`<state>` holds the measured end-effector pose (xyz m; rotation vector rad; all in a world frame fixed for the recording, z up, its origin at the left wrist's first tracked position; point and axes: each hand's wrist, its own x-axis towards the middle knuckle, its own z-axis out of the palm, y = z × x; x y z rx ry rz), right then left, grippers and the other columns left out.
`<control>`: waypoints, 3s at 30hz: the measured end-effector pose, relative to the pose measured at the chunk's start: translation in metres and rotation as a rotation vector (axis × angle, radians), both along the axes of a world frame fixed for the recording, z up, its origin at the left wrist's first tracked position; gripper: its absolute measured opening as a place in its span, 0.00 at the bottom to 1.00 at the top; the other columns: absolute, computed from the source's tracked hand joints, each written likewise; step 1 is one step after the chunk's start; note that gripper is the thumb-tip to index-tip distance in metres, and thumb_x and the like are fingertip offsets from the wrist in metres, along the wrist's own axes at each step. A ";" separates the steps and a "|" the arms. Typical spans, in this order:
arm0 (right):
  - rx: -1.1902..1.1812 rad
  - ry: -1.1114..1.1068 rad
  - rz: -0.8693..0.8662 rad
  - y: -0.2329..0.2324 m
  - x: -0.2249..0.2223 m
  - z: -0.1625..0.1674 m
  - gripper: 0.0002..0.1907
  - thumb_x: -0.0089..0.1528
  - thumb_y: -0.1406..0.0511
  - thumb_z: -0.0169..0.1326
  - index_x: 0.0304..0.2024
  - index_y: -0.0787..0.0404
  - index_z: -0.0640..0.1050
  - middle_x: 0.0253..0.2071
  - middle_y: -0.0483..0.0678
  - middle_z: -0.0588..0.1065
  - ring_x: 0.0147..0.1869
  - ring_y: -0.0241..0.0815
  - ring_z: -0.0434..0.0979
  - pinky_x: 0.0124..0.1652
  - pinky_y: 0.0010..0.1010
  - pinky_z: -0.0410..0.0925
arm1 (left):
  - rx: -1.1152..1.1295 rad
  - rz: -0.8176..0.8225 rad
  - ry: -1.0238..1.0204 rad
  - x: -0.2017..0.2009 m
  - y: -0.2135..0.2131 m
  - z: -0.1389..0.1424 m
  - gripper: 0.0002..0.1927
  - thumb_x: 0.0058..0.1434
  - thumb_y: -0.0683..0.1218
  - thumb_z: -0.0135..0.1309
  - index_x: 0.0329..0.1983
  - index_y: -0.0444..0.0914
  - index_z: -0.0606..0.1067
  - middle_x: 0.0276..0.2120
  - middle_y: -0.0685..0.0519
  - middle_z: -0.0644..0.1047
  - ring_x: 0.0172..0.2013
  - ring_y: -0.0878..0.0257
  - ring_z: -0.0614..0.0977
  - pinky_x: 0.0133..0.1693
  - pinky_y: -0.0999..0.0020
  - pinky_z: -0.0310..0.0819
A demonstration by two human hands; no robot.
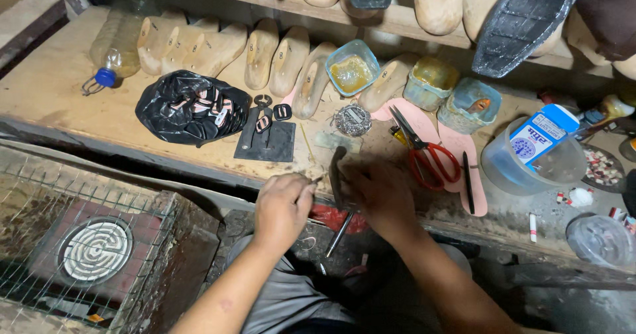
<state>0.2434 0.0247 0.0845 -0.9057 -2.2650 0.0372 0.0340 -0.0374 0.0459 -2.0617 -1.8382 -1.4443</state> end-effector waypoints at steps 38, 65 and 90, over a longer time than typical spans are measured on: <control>0.195 -0.172 -0.042 -0.015 0.011 -0.010 0.24 0.56 0.63 0.62 0.56 0.50 0.79 0.38 0.49 0.70 0.47 0.51 0.73 0.44 0.41 0.65 | -0.548 -0.091 -1.553 -0.017 -0.036 0.010 0.09 0.64 0.40 0.55 0.47 0.34 0.76 0.35 0.51 0.82 0.32 0.66 0.83 0.33 0.75 0.76; 0.155 -0.118 -0.062 0.002 0.006 -0.015 0.25 0.50 0.65 0.60 0.51 0.58 0.78 0.44 0.55 0.74 0.52 0.58 0.74 0.52 0.50 0.67 | -0.112 0.175 -0.599 -0.083 0.129 0.011 0.13 0.61 0.41 0.58 0.47 0.30 0.76 0.30 0.49 0.83 0.30 0.65 0.82 0.36 0.71 0.76; 0.156 -0.107 -0.068 0.001 0.006 -0.015 0.26 0.50 0.65 0.61 0.53 0.55 0.78 0.38 0.53 0.72 0.46 0.57 0.73 0.49 0.51 0.66 | -0.180 0.023 -1.059 -0.082 0.092 0.017 0.14 0.69 0.41 0.53 0.54 0.31 0.79 0.36 0.53 0.82 0.30 0.70 0.77 0.32 0.76 0.70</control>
